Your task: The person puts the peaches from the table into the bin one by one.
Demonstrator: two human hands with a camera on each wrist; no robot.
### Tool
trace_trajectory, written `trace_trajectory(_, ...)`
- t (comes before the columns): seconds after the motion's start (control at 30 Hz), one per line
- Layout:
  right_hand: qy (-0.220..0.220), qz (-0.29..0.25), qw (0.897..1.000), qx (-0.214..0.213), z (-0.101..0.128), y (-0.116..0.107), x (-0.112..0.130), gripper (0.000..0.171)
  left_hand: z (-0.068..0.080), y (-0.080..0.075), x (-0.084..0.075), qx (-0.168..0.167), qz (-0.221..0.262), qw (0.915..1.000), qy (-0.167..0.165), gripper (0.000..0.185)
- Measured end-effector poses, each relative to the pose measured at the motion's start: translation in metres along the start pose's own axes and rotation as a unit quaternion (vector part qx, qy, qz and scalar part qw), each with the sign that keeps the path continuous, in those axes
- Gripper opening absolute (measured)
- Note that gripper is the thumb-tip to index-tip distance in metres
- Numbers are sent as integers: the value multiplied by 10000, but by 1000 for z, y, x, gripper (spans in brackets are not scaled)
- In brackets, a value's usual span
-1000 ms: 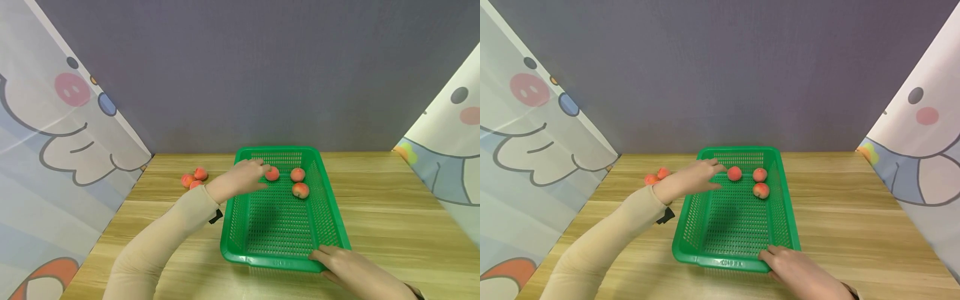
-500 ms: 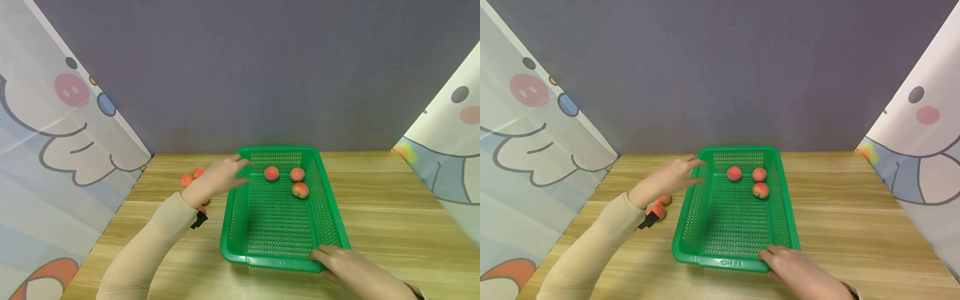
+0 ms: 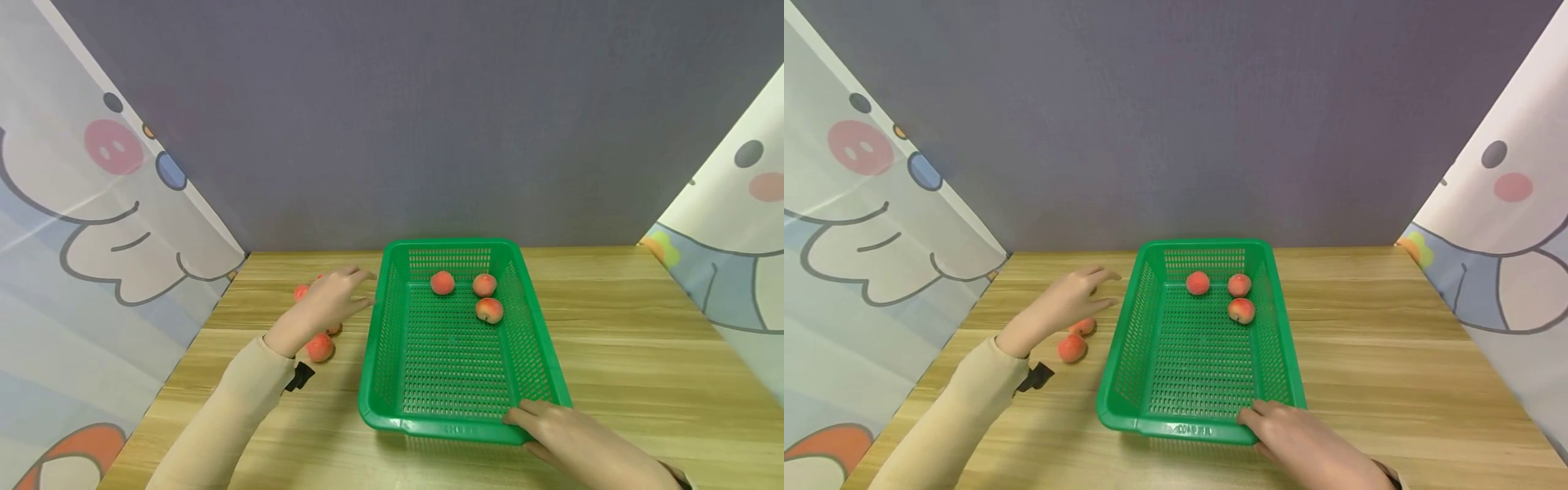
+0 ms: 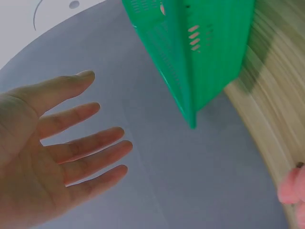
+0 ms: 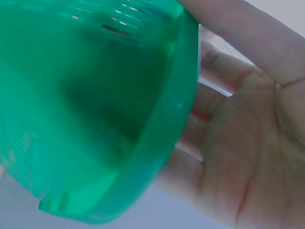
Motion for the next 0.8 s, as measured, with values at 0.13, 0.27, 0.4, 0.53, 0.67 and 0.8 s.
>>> trace_trajectory(0.13, 88, 11, 9999, 76, 0, 0, 0, 32, 8, 4, 10, -128, -66, 9999, -31, 36)
trace_trajectory(0.27, 108, 10, 9999, 125, -1, -1, 1, 32, 16, 10, 18, -60, -93, 9999, -119, 36)
trace_trajectory(0.4, 80, 9, 9999, 133, -1, -1, 1, 32, 25, 17, 26, 84, -26, 9995, -287, 36)
trace_trajectory(0.53, 67, 7, 9999, 111, -1, -1, 2, 31, 32, 25, 32, 73, -11, 9996, -275, 37)
trace_trajectory(0.67, 94, -14, 9999, 118, -1, -1, 1, 31, 40, 32, 36, 3, -4, 9997, -244, 35)
trace_trajectory(0.8, 113, -12, 9998, 134, -1, -1, 1, 31, 46, 38, 40, 92, 68, 9992, -395, 33)
Point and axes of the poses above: each hand's wrist, its own z-axis away from the middle knuckle, its own y-axis out of the palm, x = y × z, the point moved 3 cm from there along -z, towards the middle knuckle, and after that the axes turned 1 degree about y, right-handed, at the moved point
